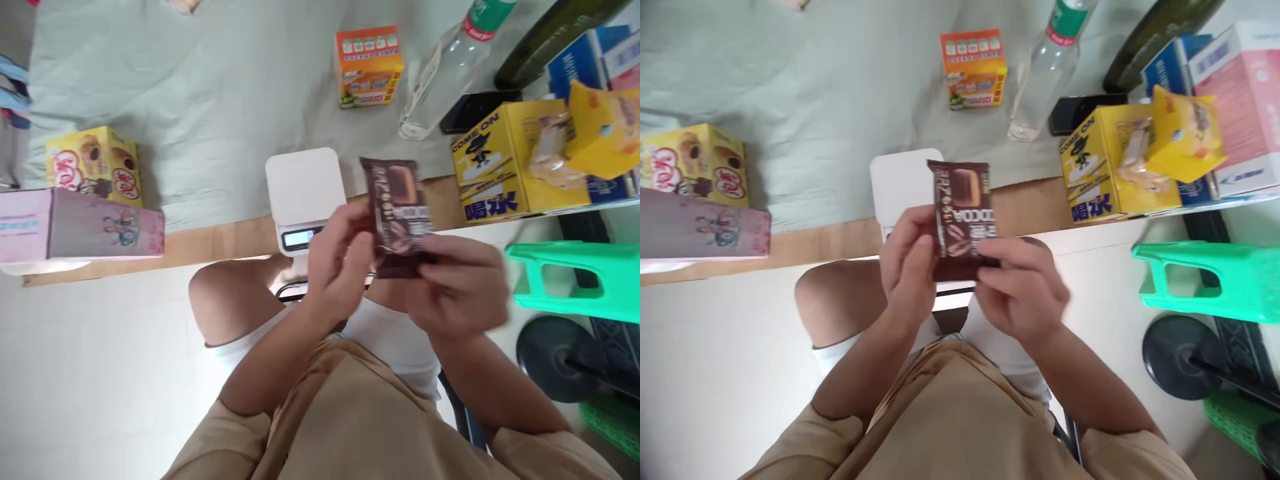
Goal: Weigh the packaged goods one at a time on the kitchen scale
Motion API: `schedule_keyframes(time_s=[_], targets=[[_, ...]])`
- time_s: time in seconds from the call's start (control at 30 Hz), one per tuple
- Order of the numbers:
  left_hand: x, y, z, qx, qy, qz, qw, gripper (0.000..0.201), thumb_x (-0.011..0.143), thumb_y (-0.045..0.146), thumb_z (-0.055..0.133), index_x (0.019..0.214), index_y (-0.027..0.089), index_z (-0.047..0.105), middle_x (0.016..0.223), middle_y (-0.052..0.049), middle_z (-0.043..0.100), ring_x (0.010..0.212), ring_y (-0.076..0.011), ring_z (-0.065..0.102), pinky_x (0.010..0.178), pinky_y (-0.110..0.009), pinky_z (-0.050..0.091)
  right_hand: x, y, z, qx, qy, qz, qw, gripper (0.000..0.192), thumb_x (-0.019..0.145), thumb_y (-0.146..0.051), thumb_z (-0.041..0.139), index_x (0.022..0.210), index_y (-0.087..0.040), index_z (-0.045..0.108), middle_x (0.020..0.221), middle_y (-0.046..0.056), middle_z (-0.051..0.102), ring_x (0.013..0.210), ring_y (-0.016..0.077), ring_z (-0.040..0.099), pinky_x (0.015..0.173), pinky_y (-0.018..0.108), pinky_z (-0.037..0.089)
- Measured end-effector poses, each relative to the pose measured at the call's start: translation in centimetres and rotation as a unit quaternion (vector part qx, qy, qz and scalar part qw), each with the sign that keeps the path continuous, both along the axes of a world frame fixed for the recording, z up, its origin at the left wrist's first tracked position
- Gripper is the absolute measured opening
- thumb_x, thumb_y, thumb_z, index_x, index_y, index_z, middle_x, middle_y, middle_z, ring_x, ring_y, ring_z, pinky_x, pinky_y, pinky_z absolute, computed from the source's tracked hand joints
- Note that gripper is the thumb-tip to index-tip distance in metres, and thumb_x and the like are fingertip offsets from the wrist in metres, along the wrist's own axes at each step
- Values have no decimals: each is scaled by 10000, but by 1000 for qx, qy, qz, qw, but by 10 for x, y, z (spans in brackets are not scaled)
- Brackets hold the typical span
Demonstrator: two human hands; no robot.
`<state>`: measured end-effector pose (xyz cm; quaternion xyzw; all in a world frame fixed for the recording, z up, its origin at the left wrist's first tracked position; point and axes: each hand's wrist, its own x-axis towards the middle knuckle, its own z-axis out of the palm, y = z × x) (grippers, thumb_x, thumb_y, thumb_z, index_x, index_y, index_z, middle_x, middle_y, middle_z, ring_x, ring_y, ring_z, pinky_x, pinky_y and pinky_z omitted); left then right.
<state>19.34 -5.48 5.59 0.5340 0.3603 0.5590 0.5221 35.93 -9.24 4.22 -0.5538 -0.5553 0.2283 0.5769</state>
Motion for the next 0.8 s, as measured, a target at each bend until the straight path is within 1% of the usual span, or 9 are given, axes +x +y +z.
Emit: schedule_keyframes(time_s=[0.03,0.1,0.2,0.3,0.37,0.43,0.57,0.67,0.8], targets=[[-12,0,-7,-14,8,42,999,326,1100,500,543,1211,241,706,1148,-54,819,1018,-198,795,904,-331,677,-17,6,-6,52,-44,43,997,214,777,-219,873,818,-309,684,1041,-21,791,954,180,775,845,399,708],[-35,5,-18,-42,55,103,992,348,1073,527,579,1199,233,716,1125,-60,826,984,-203,790,865,-335,671,-44,24,-19,111,-109,86,984,146,851,-185,777,851,-311,703,1056,1,809,918,179,775,847,391,699],[-62,20,-28,-73,148,136,977,301,1022,476,655,1159,226,753,1089,-60,825,970,-206,773,838,-337,640,-66,57,-36,92,-138,117,979,102,918,-232,680,839,-296,688,1052,34,814,944,193,776,850,391,673],[-78,36,-33,-90,173,152,969,344,1056,486,574,1089,226,797,906,-50,792,841,-199,736,760,-346,599,-73,79,-49,88,-143,161,973,98,921,-212,662,862,-287,680,1109,35,821,1004,197,783,879,392,656],[-83,45,-33,-92,165,178,966,435,1075,540,515,1016,224,809,779,-48,745,752,-201,704,706,-360,572,-75,86,-54,82,-166,155,970,98,912,-203,655,862,-283,682,1113,33,825,1014,204,784,886,403,653],[-87,52,-33,-104,158,200,961,490,1067,591,512,923,225,805,715,-48,718,716,-207,696,694,-379,565,-76,90,-55,79,-203,148,965,106,899,-193,644,854,-280,685,1093,26,829,989,206,784,865,406,647],[-96,57,-33,-151,149,175,962,532,1031,647,520,781,258,784,685,-47,724,569,-182,641,600,-404,524,-78,95,-54,95,-232,162,954,157,886,-138,624,860,-281,683,1089,1,833,962,197,779,846,394,622],[-102,55,-35,-158,152,170,961,541,1030,659,502,765,278,781,766,-48,777,509,-156,600,561,-413,488,-80,97,-56,114,-223,155,956,189,894,-105,623,895,-286,678,1106,-12,834,976,193,775,857,389,594],[-110,56,-38,-105,167,199,960,619,1072,682,418,832,250,790,882,-43,825,540,-141,610,573,-400,482,-78,93,-54,101,-280,132,945,189,864,-95,638,859,-282,658,1089,-44,835,980,212,759,855,408,509]])
